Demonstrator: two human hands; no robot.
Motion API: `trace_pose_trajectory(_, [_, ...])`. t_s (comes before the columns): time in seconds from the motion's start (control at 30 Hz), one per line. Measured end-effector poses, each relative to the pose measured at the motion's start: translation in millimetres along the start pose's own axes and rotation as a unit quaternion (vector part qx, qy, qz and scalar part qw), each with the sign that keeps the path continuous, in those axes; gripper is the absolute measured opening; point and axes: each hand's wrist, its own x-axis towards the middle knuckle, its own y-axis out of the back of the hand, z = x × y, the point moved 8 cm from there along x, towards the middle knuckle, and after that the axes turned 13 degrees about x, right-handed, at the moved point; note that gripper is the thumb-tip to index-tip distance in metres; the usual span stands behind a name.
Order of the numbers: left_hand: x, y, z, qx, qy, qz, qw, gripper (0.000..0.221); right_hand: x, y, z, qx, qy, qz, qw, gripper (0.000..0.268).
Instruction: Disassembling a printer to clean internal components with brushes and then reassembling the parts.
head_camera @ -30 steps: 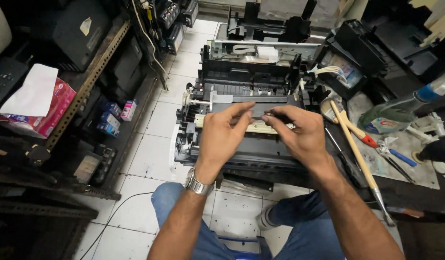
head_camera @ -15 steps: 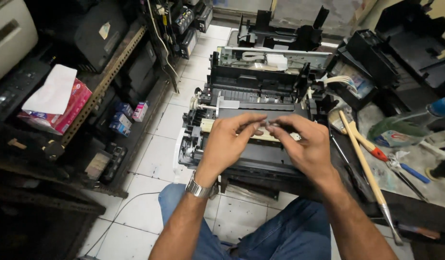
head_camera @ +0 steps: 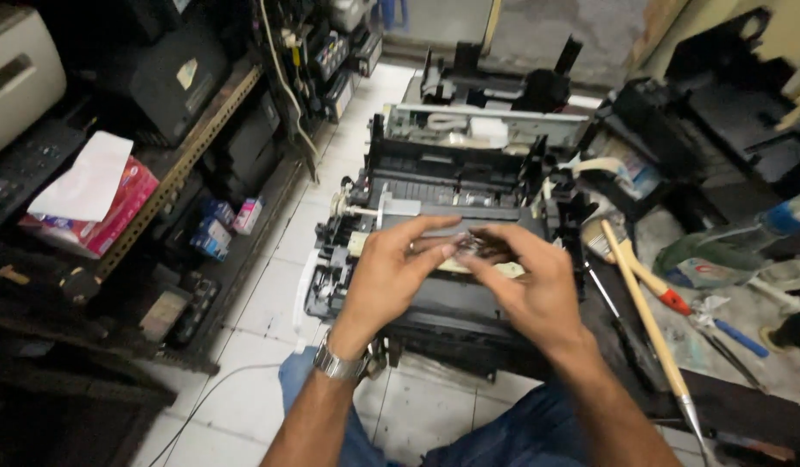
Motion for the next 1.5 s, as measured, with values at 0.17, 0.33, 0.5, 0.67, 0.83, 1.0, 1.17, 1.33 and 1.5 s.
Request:
trace_pose_trajectory(0.17, [-1,2,-3,0.110,-0.015,0.016,0.994,0.025,-4,-11,8,-0.020,-0.017,-0.030,0.999,0.044])
trace_pose_trajectory(0.33, [5,-4,-8,0.164,-0.010,0.002,0.986,0.029,-12,-12,37,-0.091,-0.005,-0.063,0.994,0.047])
trace_pose_trajectory(0.5, [1,-8,-18,0.128,0.180,-0.073,0.973,0.040,-14,-21,34,-0.095,0.021,-0.090,0.991,0.035])
trace_pose_trajectory(0.67, [1,-18,-32,0.086,0.148,-0.104,0.980,0.041,-16,-14,34,-0.096,0.013,-0.074,0.993,0.013])
trace_pose_trajectory(0.83, [-4,-13,-15,0.082,0.099,-0.079,0.989,0.033,-10,-15,26,-0.054,-0.043,-0.088,0.994,0.020])
trace_pose_trajectory(1.0, [-3,-10,-6,0.068,0.086,-0.088,0.990,0.032,-15,-16,36,-0.070,-0.023,-0.095,0.993,0.016])
trace_pose_trajectory(1.17, [-1,-8,-11,0.030,0.098,-0.068,0.992,0.038,-7,-11,28,-0.090,-0.015,-0.072,0.993,0.028])
trace_pose_trajectory(1.33, [3,-7,-8,0.067,0.071,-0.054,0.994,0.038,-6,-15,16,-0.099,-0.012,-0.066,0.993,0.013])
trace_pose_trajectory(1.5, [4,-7,-11,0.096,0.063,-0.057,0.992,0.031,-5,-10,14,-0.079,0.001,-0.045,0.996,0.016])
